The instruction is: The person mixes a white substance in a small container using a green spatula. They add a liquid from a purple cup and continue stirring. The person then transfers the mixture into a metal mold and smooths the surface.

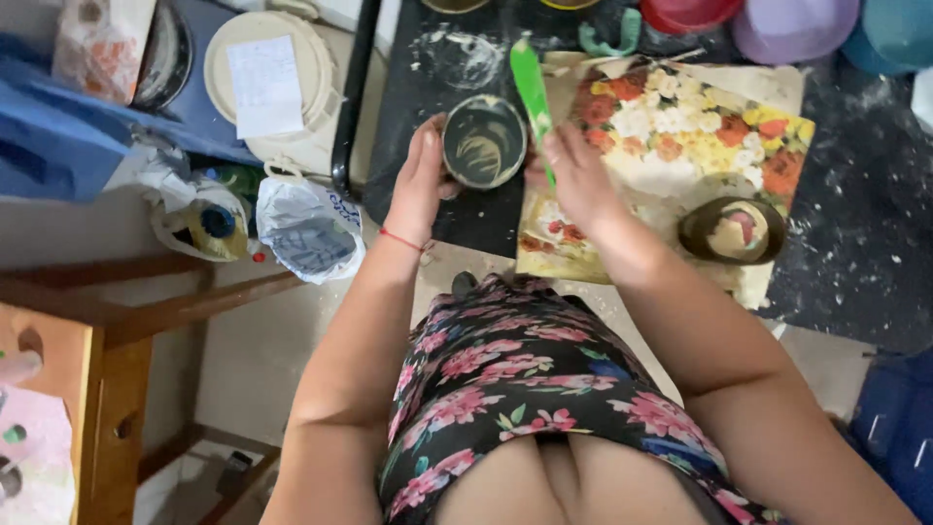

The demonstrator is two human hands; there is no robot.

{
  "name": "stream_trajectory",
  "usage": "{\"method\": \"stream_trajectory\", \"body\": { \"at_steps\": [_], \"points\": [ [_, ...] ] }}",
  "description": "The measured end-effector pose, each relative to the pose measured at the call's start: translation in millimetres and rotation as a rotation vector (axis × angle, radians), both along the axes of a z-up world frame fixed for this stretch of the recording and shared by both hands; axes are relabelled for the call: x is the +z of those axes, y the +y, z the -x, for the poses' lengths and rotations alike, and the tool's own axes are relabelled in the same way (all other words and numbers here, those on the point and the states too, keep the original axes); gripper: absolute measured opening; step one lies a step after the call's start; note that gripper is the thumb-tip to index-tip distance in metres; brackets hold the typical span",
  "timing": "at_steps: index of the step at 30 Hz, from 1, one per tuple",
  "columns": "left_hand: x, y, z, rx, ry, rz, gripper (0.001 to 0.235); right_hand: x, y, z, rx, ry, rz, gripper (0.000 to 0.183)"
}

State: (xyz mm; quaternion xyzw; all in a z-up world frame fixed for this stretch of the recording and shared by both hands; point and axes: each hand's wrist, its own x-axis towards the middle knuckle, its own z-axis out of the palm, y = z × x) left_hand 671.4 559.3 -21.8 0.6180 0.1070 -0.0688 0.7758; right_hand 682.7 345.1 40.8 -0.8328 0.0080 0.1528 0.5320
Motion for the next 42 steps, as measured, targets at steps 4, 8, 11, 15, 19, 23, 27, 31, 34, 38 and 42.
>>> {"method": "stream_trajectory", "body": {
  "at_steps": [4, 8, 11, 15, 19, 23, 27, 31, 34, 38, 42],
  "points": [
    [-6.2, -4.6, 4.6, -0.153, -0.083, -0.284, 0.057, -28.1, -28.4, 23.6, -0.021, 0.081, -0.007, 0.068],
    [24.4, -18.1, 10.9, -0.263, -0.021, -0.452, 0.051, -26.6, -84.8, 30.1, -0.192, 0.095, -0.365, 0.031],
    [29.5, -14.5, -5.5, -0.243, 0.123, -0.492, 0.052, -25.6, -177.1, 13.7, -0.485, -0.260, -0.026, 0.016],
    [17.7, 1.5, -20.8, -0.224, 0.318, -0.432, 0.053, -87.8, -327.7, 34.5, -0.704, 0.021, 0.482, 0.035],
    [2.7, 5.7, -32.9, -0.236, 0.352, -0.384, 0.046, -88.9, -323.2, 36.7, -0.600, 0.216, 0.409, 0.025],
    [-19.2, 11.8, -36.0, -0.260, 0.365, -0.328, 0.048, -104.5, -315.9, 26.1, -0.586, 0.248, 0.417, 0.027],
    [-29.5, 9.1, -35.3, -0.240, 0.348, -0.293, 0.047, -102.8, -311.9, 34.0, -0.658, 0.246, 0.433, 0.028],
    [-23.4, -3.7, -35.3, -0.225, 0.373, -0.269, 0.051, -99.4, -324.3, 59.1, -0.682, 0.293, 0.469, 0.031],
    [-2.3, -24.1, -32.9, -0.257, 0.412, -0.338, 0.054, -101.1, -343.7, 77.2, -0.722, 0.230, 0.373, 0.030],
    [-29.0, -35.4, -35.1, -0.229, 0.363, -0.350, 0.044, -112.2, -386.6, 80.8, -0.721, 0.186, 0.478, 0.033],
    [-21.9, -62.0, -34.3, -0.191, 0.352, -0.309, 0.041, -128.2, -418.7, 77.6, -0.714, -0.081, 0.511, 0.023]
  ]
}}
